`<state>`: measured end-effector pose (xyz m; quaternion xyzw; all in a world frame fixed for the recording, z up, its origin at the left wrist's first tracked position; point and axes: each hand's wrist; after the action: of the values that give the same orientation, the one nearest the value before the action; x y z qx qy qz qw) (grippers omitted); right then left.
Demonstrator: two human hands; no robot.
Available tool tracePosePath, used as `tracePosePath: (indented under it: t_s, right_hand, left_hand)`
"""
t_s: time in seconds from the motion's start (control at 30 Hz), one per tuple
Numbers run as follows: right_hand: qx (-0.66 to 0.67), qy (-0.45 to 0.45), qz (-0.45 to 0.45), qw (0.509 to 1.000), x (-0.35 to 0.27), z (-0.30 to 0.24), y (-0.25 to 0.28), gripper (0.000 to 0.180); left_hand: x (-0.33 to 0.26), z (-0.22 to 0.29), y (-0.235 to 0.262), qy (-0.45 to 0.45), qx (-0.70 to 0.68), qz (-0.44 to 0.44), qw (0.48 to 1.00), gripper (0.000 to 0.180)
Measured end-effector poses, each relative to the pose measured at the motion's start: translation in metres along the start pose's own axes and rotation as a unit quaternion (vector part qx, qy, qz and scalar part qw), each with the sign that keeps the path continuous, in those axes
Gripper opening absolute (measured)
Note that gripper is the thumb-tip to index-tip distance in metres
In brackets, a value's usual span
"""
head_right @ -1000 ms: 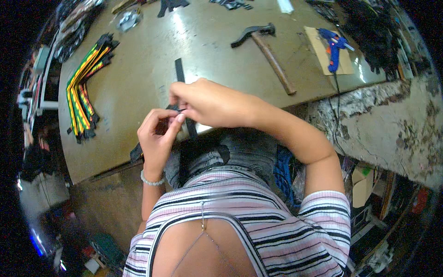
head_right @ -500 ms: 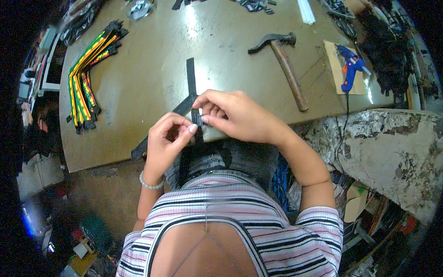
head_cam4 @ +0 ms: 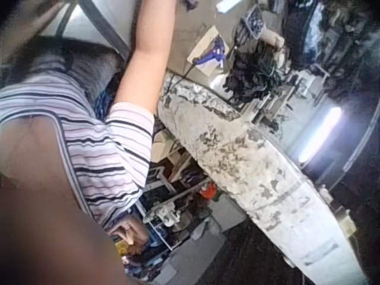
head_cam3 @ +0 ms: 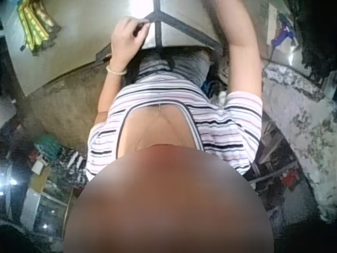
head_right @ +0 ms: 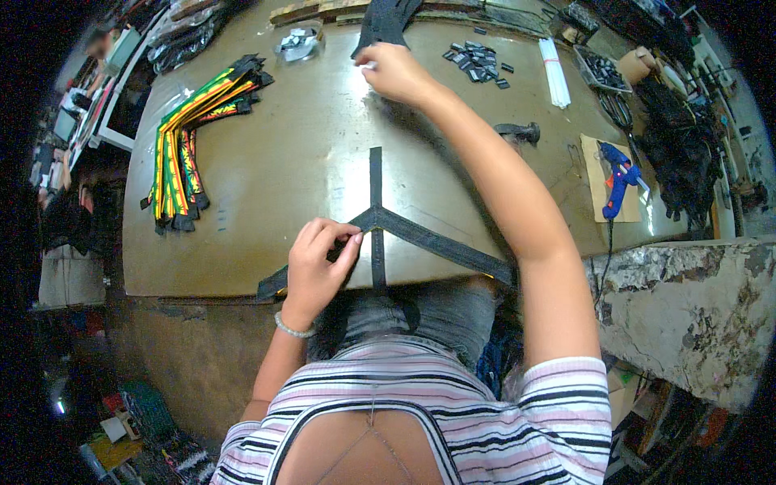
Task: The person assembles fabric straps by applying hot glue to join patterned and black webbing pieces, then attaches small metal buckles. They bundle the finished straps with a rubber band and continue assembling additional units.
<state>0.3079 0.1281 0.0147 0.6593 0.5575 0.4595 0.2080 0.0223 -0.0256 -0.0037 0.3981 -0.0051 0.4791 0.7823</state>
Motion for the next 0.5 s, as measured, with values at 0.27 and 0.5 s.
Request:
tracePosePath:
  t_s: [0.27,0.5]
  right_hand:
    - [-0.153,0.074,-0.019,0.985,0.127,-0.023,-0.076,0.037]
    - [-0.173,0.097,-0.004,0.98,0.055,-0.029,-0.036,0.019]
  left_hand:
    - [-0.001,0.003,0.005,0.004,-0.015,0.004,1.0,0.009]
    - [0.0,0.001,0.005,0.007,-0.03,0.005,1.0,0.01]
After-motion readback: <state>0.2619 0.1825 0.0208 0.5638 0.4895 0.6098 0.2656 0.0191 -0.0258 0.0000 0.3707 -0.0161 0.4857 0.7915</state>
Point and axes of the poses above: each hand's wrist, its own x-axis towards the middle knuckle, its own y-axis out of the back of the hand, z = x × y, and after that the axes turned 1 degree about x, right-handed
